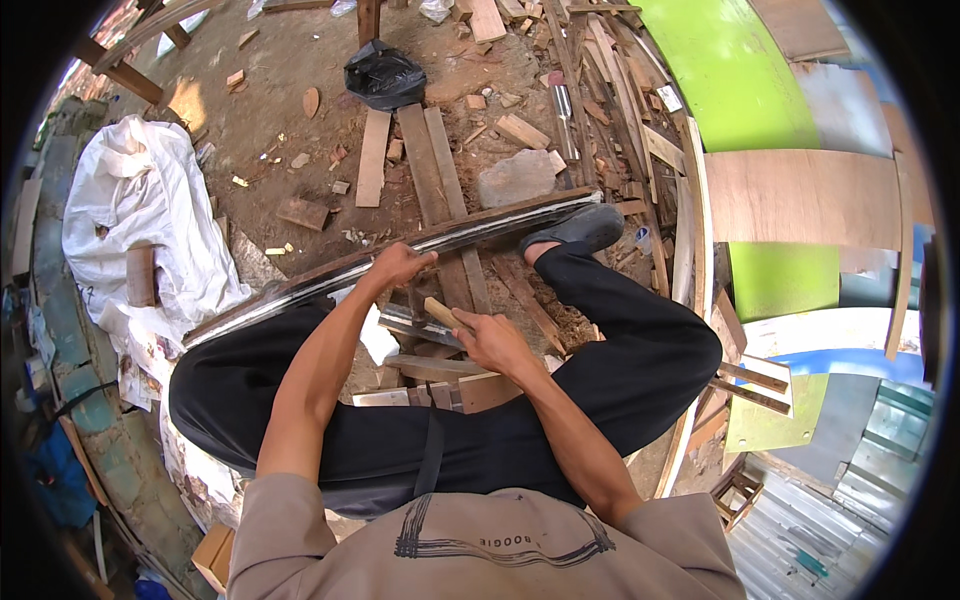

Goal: The person sits on the ground and uses a hammer to strike a small metal piece, then switches to hammering a long curved metal bar placed on wooden supports. The person repeatedly strikes the metal bar along its length.

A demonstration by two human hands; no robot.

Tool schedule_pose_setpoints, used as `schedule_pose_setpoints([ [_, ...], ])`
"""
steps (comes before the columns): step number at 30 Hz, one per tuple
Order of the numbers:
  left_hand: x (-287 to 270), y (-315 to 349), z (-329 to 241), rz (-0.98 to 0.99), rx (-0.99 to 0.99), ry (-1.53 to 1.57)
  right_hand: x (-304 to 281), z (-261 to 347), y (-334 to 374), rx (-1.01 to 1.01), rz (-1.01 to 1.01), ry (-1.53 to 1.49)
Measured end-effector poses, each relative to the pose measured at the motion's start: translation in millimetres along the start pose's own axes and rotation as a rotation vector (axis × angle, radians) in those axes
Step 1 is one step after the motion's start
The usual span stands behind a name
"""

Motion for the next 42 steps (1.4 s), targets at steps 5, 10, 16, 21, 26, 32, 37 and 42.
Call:
schedule_pose_setpoints([
  [5,23,6,0,0.221,-0.266,0.24,-6,-13,5,-0.032,-0.05,0.035],
  [10,24,1,2,0.288,-0.195,0.073,-2,-21,3,-0.045,-0.006,0.105],
  [16,16,-7,-42,0.097,-0.127,0.157,14,-48,-15,0.028,0.03,0.003],
  [21,-43,5,-50,-0.535,0.064,-0.272,3,-102,-34,0.209,0.101,-0.166],
  [26,-20,17,-2,-0.387,0.163,-0.775,-58,-147,-52,0.424,0.065,-0.389],
  [32,-18,-11,60,-0.167,0.264,-0.929,-115,-170,-49,0.459,-0.011,-0.408],
  [37,-44,-9,50,-0.113,0.329,-0.908,-123,-182,-43,0.532,0.011,-0.532],
  [42,-70,-10,48,-0.074,0.316,-0.893,-108,-170,-45,0.566,0.116,-0.664],
])
Point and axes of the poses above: each hand's wrist, its own y-axis away from the middle knuckle, its own x-axis out of the palm, z = x × y, the point moved 8 cm from there along -y, towards the middle knuckle, and after that the axes turned 2 degrees about -z, right-handed, at the moved point
